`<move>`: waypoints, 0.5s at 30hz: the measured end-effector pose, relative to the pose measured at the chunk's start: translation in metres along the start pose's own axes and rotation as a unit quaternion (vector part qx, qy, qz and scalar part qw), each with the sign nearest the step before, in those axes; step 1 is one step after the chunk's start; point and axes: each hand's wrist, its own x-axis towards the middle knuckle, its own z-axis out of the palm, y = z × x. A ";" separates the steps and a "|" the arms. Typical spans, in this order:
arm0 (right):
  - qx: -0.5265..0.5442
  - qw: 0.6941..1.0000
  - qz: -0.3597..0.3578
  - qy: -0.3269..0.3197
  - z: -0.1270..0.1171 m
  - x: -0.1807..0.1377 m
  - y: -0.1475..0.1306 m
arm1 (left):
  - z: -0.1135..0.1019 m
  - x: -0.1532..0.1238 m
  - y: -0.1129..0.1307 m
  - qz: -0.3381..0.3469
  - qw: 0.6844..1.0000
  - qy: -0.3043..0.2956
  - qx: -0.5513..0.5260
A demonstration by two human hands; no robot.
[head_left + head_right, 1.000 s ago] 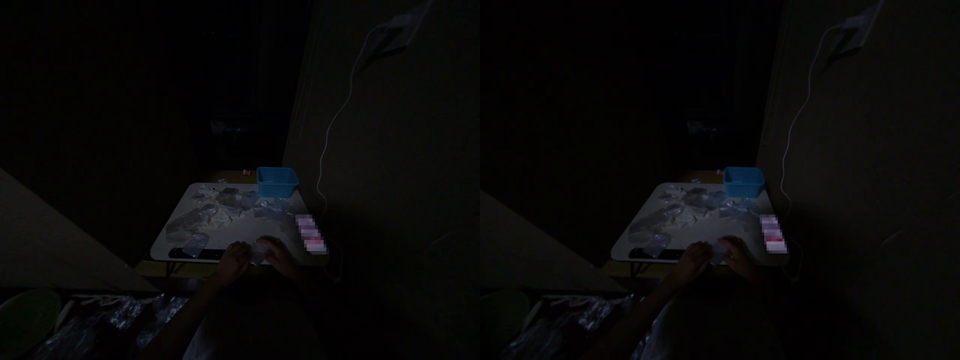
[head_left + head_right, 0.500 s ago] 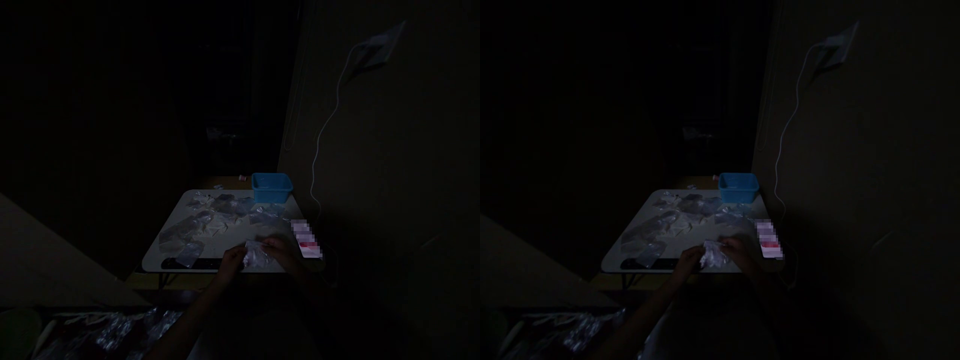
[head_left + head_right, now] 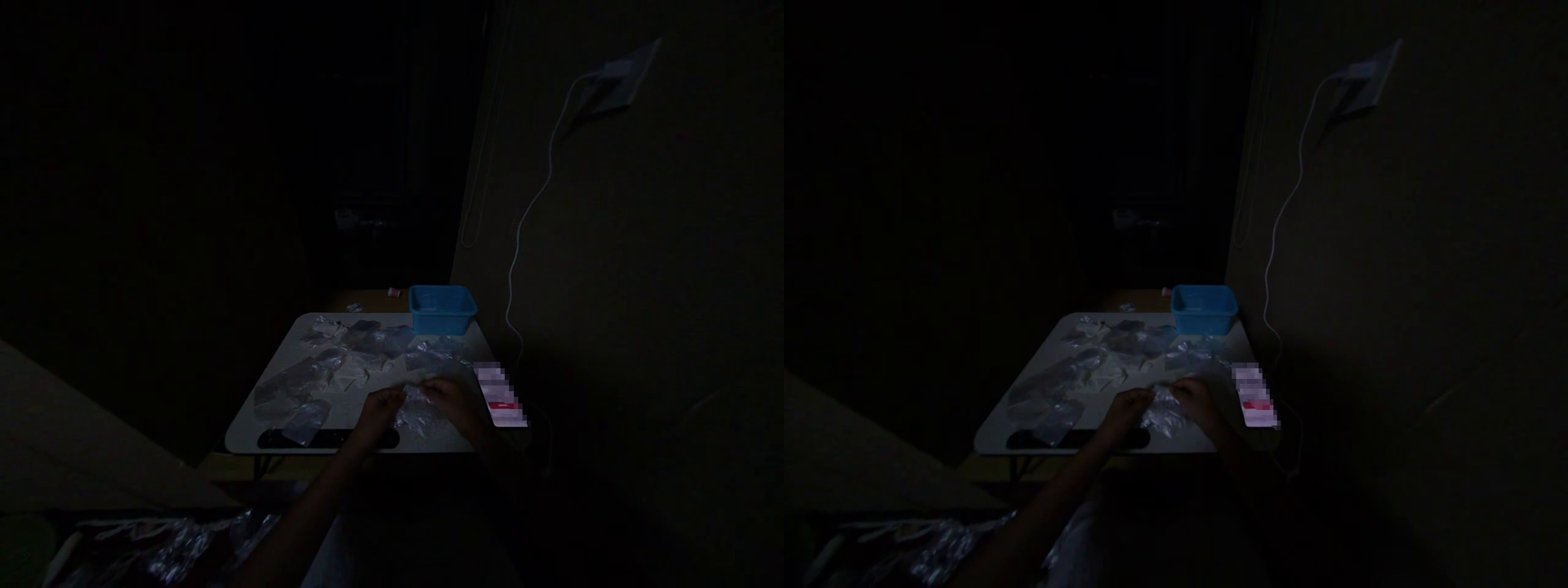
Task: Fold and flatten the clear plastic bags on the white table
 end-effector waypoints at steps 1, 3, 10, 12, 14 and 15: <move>0.003 1.000 0.004 -0.001 0.001 -0.001 0.001 | 0.000 0.000 -0.001 0.000 1.000 0.000 0.009; 0.009 1.000 0.000 -0.014 0.003 -0.001 0.002 | -0.001 -0.001 -0.002 0.008 0.999 -0.007 0.030; -0.002 0.997 -0.043 -0.059 0.009 0.004 -0.001 | -0.004 -0.003 -0.005 0.041 0.995 -0.021 0.093; -0.003 0.998 -0.045 -0.053 0.010 0.004 -0.001 | -0.007 -0.004 -0.006 0.036 0.995 -0.024 0.095; -0.003 0.998 -0.042 -0.043 0.010 0.003 0.000 | -0.009 -0.006 -0.007 0.022 0.995 -0.024 0.090; -0.004 0.998 -0.037 -0.041 0.011 0.002 0.000 | -0.010 -0.007 -0.008 0.014 0.996 -0.024 0.086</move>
